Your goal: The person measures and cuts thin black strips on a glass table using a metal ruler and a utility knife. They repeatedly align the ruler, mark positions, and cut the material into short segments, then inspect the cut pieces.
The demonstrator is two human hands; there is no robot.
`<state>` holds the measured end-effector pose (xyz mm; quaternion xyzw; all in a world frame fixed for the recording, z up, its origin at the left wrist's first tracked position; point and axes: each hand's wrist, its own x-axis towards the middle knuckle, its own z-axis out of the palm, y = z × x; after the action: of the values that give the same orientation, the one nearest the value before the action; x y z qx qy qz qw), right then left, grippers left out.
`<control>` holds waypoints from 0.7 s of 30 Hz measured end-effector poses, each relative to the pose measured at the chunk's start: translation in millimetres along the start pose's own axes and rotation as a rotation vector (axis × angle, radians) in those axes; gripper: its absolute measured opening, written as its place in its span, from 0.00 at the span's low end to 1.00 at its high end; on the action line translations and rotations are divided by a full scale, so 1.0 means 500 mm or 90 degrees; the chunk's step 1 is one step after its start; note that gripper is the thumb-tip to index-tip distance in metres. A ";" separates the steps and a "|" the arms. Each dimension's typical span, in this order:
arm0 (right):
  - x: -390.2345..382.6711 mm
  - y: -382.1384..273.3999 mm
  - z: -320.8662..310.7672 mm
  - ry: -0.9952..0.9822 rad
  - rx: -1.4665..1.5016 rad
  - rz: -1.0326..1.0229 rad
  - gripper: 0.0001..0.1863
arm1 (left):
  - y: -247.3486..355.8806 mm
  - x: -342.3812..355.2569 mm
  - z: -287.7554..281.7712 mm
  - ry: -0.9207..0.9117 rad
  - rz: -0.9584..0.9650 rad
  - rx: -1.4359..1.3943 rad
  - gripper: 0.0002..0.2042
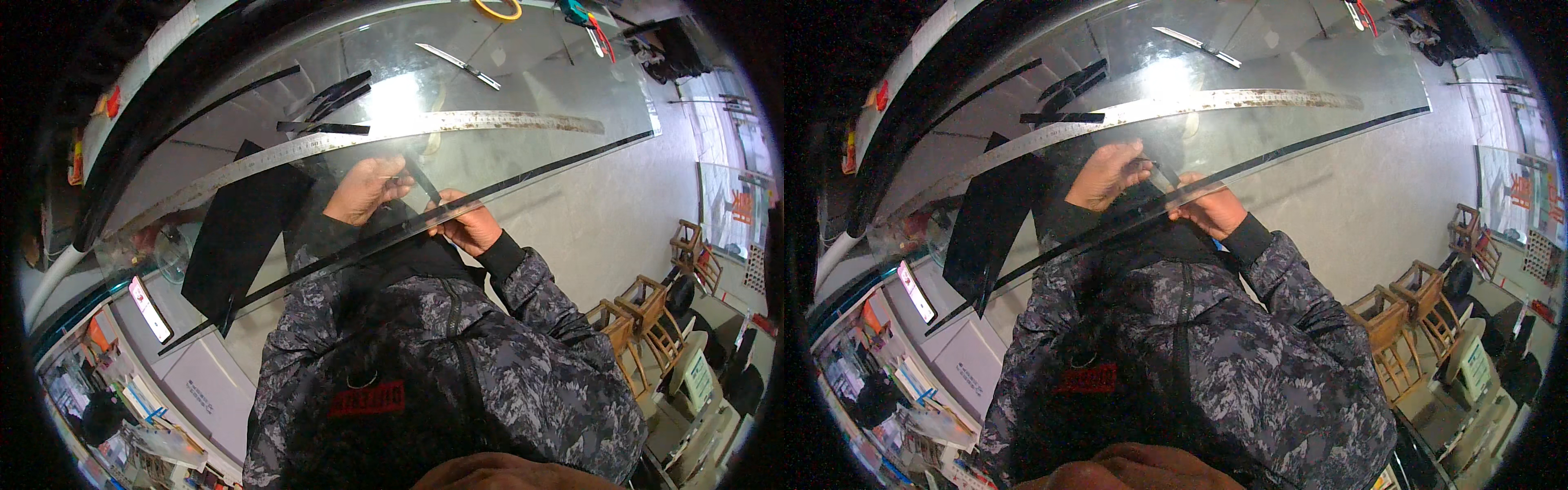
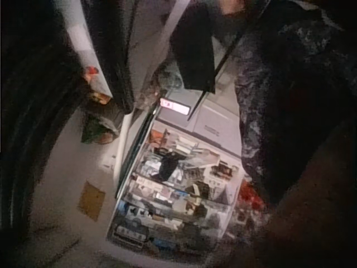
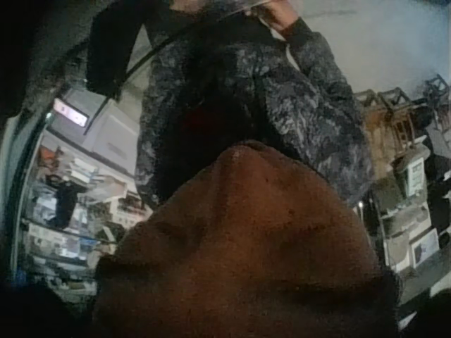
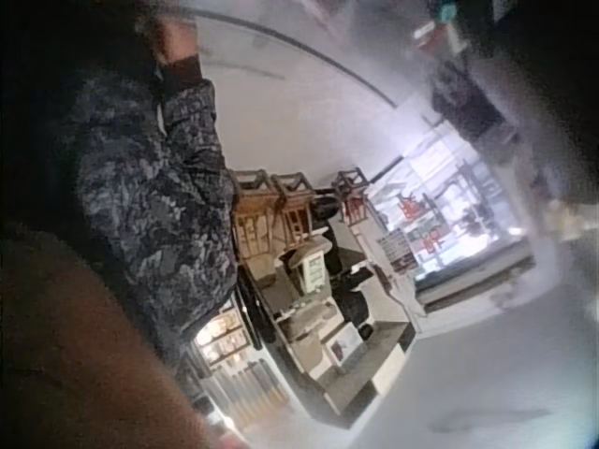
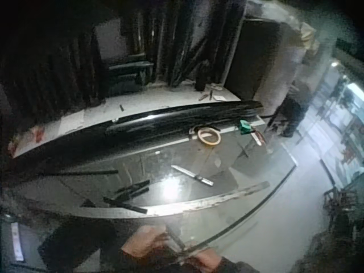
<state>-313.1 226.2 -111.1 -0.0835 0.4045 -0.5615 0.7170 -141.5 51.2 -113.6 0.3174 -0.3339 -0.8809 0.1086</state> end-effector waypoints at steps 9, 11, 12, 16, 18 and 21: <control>0.018 0.007 0.024 0.012 -0.070 -0.030 0.12 | 0.027 0.000 0.002 0.058 0.016 -0.002 0.17; 0.019 0.014 0.030 0.033 -0.103 -0.036 0.12 | 0.030 0.004 0.003 0.073 0.018 0.005 0.17; 0.013 0.015 0.034 0.037 -0.133 -0.045 0.13 | 0.030 0.001 0.006 0.073 0.018 -0.003 0.17; 0.008 0.015 0.040 0.050 -0.215 -0.074 0.14 | 0.033 0.002 0.008 0.083 0.017 -0.007 0.16; 0.007 0.015 0.041 0.042 -0.224 -0.088 0.14 | 0.035 0.001 0.009 0.079 0.016 -0.014 0.16; 0.002 0.018 0.045 0.023 -0.209 -0.104 0.15 | 0.035 0.000 0.009 0.071 0.015 -0.031 0.15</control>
<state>-291.4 221.0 -102.0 -0.2217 0.4957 -0.5455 0.6384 -144.5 40.4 -99.5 0.3595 -0.3094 -0.8683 0.1450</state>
